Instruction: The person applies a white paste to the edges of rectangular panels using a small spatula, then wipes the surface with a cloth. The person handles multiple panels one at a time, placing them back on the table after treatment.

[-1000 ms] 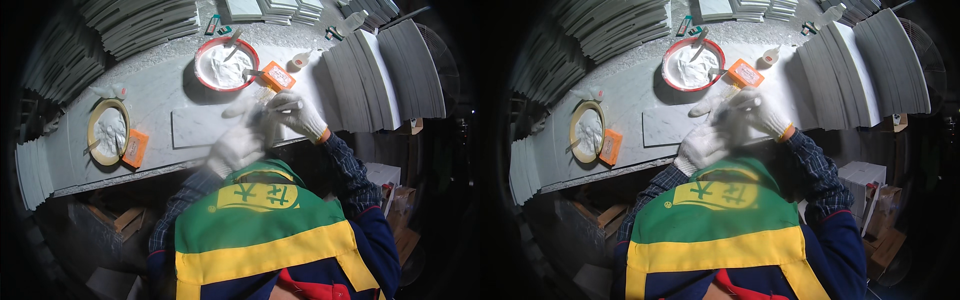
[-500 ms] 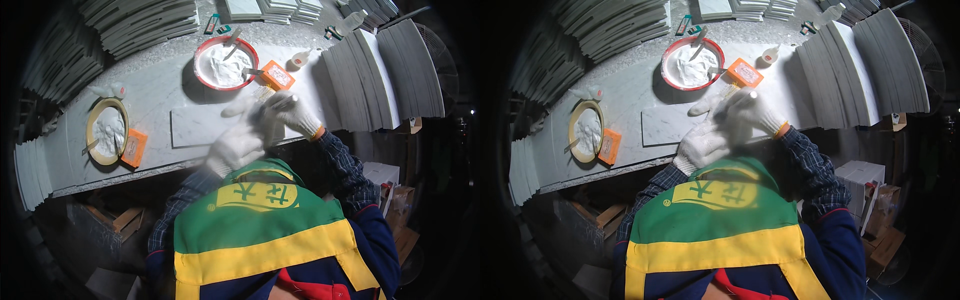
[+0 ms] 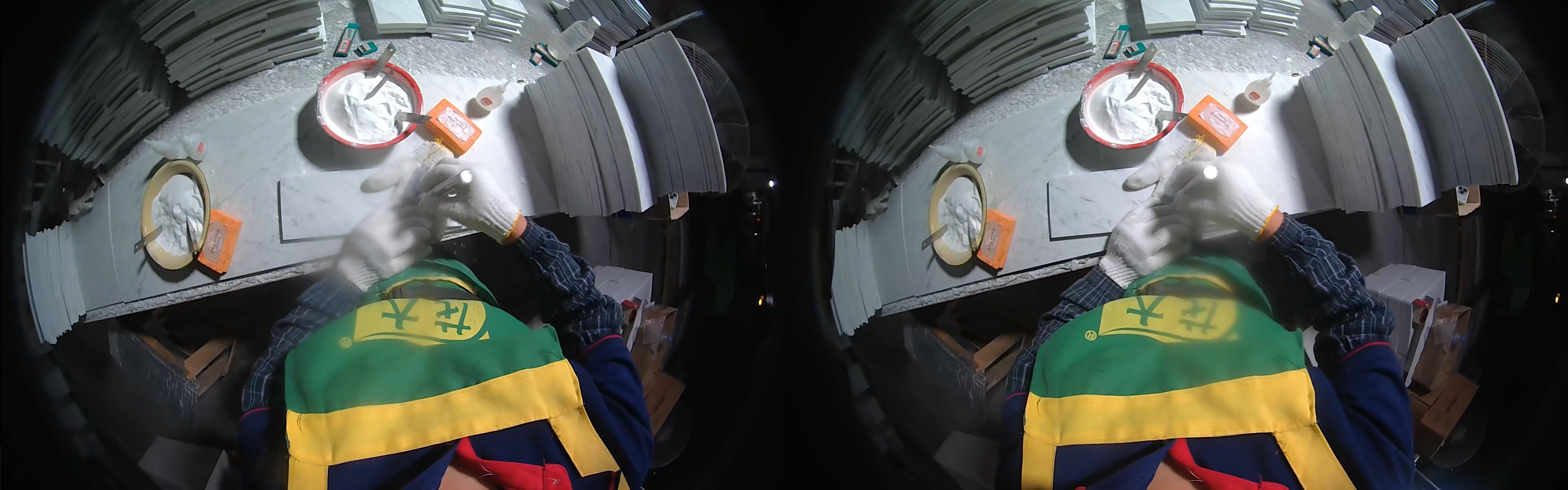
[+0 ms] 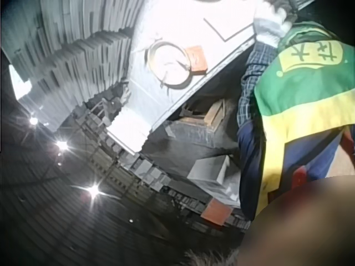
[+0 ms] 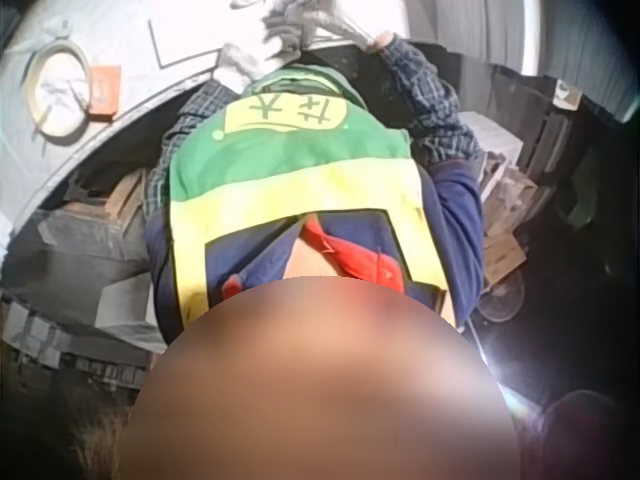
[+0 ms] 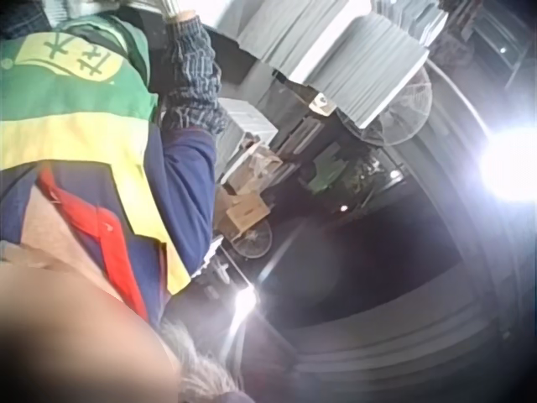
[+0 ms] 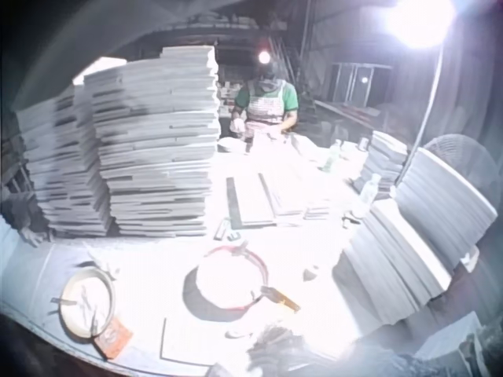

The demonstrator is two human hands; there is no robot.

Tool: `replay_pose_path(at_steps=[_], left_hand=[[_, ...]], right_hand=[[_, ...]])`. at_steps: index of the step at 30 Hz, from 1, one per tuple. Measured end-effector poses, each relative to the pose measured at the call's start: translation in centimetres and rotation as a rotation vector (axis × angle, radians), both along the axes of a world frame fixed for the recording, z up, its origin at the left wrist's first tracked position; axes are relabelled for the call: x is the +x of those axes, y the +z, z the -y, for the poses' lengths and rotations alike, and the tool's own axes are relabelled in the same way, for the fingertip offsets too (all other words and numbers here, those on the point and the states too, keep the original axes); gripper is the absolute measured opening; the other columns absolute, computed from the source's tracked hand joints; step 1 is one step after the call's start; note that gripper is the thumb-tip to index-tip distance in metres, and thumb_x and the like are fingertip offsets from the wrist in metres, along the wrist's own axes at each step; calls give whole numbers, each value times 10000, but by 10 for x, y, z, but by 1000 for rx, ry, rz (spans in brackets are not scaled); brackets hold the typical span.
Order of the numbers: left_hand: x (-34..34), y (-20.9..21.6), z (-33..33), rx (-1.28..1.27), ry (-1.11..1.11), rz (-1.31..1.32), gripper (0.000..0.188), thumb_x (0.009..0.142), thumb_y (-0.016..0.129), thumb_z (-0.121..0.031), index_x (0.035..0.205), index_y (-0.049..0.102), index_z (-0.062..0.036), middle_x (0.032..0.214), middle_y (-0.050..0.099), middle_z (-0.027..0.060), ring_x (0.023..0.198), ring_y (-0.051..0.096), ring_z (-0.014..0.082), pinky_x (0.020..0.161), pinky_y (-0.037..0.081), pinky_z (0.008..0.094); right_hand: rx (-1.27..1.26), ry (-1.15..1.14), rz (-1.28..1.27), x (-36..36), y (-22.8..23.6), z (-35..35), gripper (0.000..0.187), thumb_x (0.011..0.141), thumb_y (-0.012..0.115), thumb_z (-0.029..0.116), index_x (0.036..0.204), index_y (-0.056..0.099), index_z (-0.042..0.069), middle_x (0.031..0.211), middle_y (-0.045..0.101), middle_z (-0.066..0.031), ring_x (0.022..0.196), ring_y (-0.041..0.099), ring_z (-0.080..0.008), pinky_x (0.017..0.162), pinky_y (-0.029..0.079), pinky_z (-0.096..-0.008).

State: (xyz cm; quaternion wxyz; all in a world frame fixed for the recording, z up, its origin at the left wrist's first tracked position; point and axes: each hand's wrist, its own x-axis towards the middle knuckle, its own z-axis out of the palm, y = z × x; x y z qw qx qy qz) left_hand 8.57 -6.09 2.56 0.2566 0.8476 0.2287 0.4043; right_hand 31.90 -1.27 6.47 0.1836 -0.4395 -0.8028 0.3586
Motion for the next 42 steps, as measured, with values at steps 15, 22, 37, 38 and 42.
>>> replay_pose_path(at_steps=[15,22,37,38,42], left_hand=[[-4,3,4,-162,-35,-129,219,775,819,-108,965,729,-45,1014,713,105,1037,675,325,932,546,408],[-3,17,25,-630,96,132,201,881,793,-102,1067,754,-37,1153,752,108,1001,705,208,912,558,342],[-13,32,-65,-306,-5,-354,192,925,697,-149,1079,687,-34,1294,681,215,1158,655,402,991,534,441],[-10,30,-69,-232,17,-420,203,913,706,-146,1082,691,-34,1279,686,219,1151,657,401,984,536,441],[-15,31,-61,-252,28,-395,236,878,738,-158,1075,711,-32,1232,706,220,1134,667,387,984,533,446]], right_hand=[[-135,-412,-167,6,-9,-10,216,898,809,153,1051,736,17,906,741,-55,852,689,-114,754,572,-307],[-703,-676,-948,27,-19,48,181,1006,682,224,988,697,44,895,662,-19,775,568,-102,715,457,-282],[39,1,53,11,25,71,295,921,696,301,1162,712,132,1156,707,-141,928,696,-382,814,579,-460],[118,40,144,10,25,69,297,920,699,304,1164,712,136,1146,712,-142,932,698,-381,818,577,-468],[417,36,183,9,32,71,301,939,701,344,1174,711,156,1097,727,-121,929,704,-377,825,575,-469]])
